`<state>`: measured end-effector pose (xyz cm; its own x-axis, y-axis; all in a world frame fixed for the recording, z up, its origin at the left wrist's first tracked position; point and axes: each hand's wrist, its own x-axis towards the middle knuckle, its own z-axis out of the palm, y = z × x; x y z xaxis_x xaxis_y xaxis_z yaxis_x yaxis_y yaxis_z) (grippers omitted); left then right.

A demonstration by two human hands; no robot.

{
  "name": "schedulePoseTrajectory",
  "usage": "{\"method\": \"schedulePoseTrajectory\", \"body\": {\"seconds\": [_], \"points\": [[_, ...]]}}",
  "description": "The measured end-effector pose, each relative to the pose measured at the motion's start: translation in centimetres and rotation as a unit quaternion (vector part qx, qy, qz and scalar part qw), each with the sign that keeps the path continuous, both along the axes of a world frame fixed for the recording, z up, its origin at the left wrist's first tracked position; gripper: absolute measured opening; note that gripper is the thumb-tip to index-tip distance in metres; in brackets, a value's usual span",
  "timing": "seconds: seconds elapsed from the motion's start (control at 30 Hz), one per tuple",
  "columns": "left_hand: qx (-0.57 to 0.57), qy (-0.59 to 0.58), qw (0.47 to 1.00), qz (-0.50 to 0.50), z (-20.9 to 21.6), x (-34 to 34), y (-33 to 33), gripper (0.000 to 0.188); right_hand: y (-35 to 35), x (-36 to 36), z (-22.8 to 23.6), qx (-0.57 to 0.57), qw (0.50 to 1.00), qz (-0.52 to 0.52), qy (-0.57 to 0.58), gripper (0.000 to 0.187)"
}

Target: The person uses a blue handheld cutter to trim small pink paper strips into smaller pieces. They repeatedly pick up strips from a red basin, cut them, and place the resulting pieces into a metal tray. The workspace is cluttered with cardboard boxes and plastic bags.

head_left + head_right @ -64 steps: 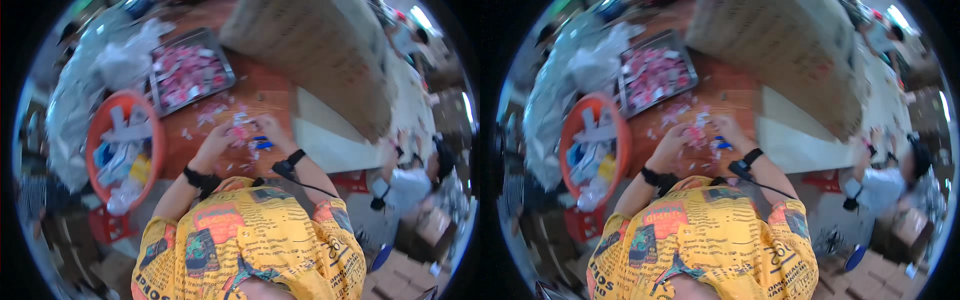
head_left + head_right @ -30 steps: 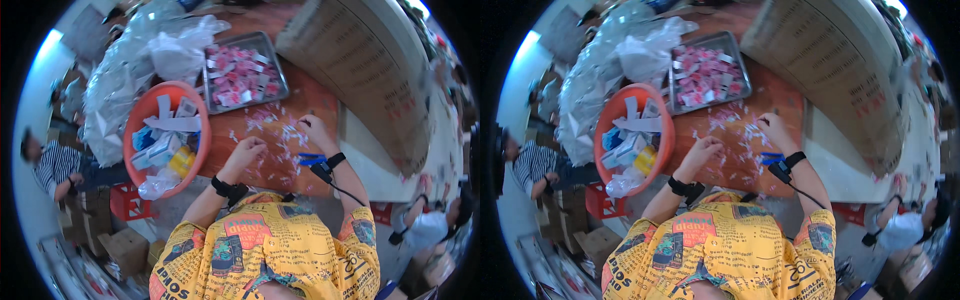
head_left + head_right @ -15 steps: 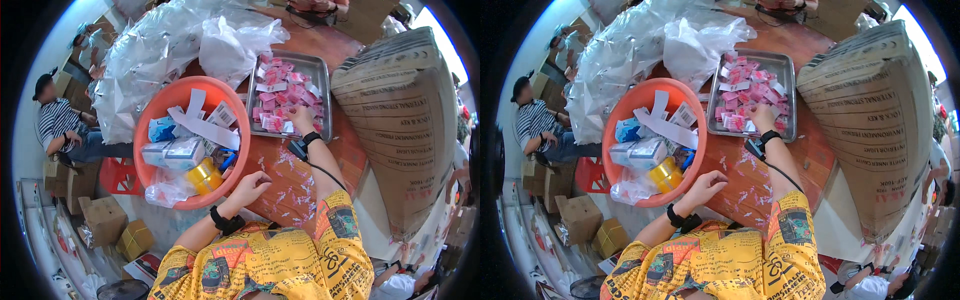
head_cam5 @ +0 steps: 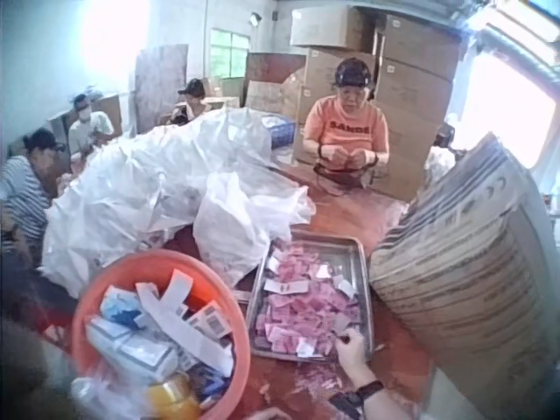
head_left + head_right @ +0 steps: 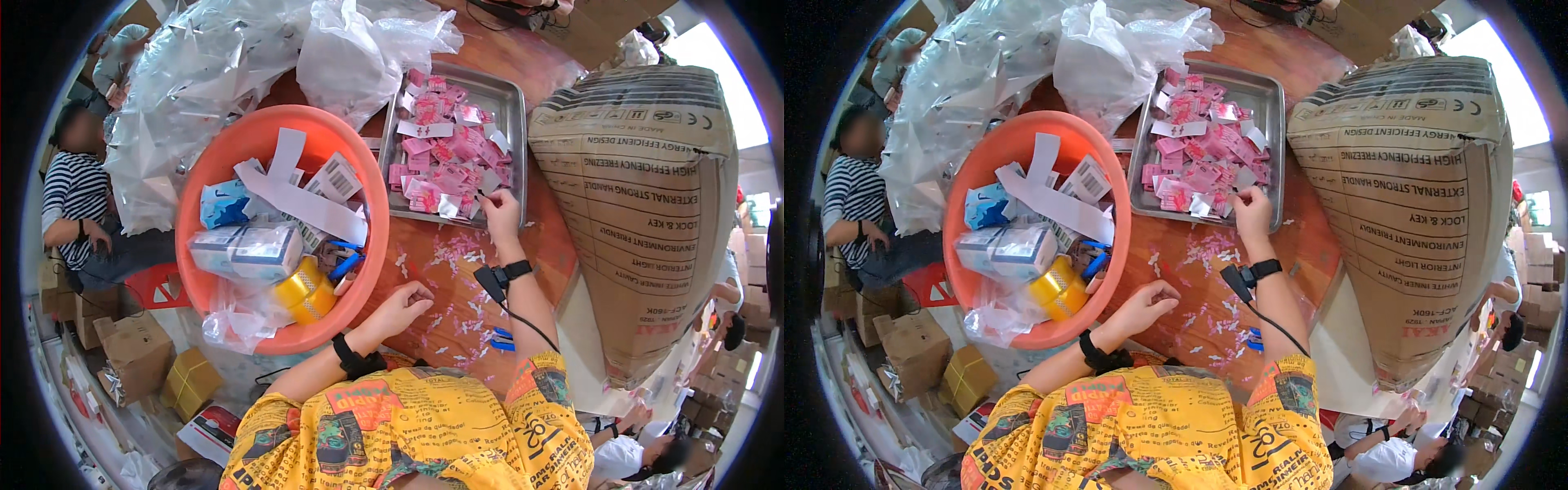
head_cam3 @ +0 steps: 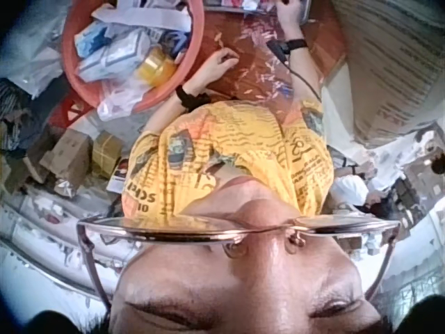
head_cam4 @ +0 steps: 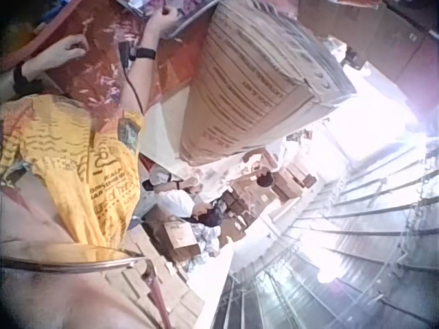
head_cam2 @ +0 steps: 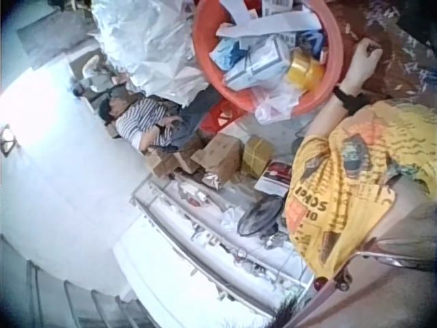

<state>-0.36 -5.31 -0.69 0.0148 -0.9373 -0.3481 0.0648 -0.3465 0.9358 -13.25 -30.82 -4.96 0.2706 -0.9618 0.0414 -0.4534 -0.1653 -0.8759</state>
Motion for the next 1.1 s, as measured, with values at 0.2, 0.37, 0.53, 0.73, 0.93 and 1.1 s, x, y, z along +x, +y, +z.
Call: {"method": "schedulePoseTrajectory", "body": {"seconds": [0.2,0.37,0.53,0.73,0.93,1.1], "points": [[-0.001,0.021,1.000,0.016,-0.2,-0.7,-0.6,0.016,-0.3,-0.7,0.5,-0.011,0.999,0.027,-0.020,0.010],[-0.010,0.002,1.000,0.000,-0.6,-1.7,-1.1,0.016,-0.2,4.7,1.3,-0.145,0.961,0.188,0.144,0.021],[-0.003,0.020,1.000,-0.007,-0.6,-2.4,-1.1,0.014,-0.5,8.2,-0.8,-0.194,0.927,0.209,0.244,0.015],[0.025,0.008,1.000,0.004,0.0,-2.2,-1.1,0.015,-0.4,7.5,2.2,-0.156,0.930,0.231,0.238,0.020],[0.021,-0.012,0.999,-0.022,-0.4,-3.1,-1.3,0.015,1.5,8.8,1.2,-0.204,0.901,0.303,0.233,0.022],[0.019,0.012,1.000,0.003,-0.9,-2.9,-0.7,0.015,0.8,8.7,-1.2,-0.243,0.929,0.199,0.193,0.012]]}}
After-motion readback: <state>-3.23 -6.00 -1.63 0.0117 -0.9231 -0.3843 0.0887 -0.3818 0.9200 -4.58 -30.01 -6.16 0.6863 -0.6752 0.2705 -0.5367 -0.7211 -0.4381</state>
